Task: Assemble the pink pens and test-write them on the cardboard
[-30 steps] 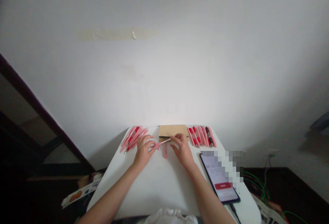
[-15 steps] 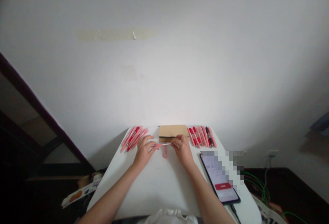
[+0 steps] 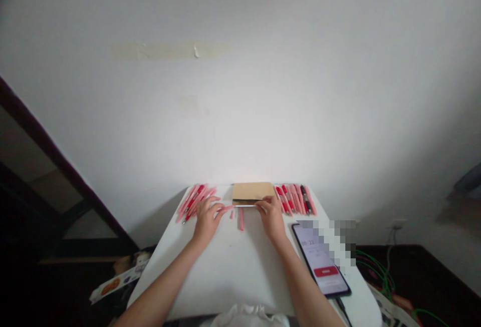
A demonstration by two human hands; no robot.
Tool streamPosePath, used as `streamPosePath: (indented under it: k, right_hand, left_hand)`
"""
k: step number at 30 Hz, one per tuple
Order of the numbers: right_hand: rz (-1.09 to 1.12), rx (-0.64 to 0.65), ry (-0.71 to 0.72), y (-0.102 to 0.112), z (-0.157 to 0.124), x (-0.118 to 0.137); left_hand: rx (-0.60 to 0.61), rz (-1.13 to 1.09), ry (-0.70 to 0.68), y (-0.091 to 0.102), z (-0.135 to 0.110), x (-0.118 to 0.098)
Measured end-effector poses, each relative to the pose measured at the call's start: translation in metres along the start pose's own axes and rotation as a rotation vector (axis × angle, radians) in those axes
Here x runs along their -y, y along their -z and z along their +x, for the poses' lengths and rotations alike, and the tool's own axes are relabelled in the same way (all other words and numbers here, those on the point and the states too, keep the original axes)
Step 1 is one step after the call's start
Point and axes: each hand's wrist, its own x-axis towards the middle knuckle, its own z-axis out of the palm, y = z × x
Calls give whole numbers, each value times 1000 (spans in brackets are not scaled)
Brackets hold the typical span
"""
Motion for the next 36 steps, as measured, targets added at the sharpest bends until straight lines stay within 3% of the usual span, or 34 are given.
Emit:
streamPosePath:
  k: [28,36]
  right_hand:
    - [33,-37,-55,1,1,-3]
    - [34,-24,-53,1,0,-2]
  left_hand:
    - [7,178,202,5,0,-7]
    - [56,252,258,3,-3,-7]
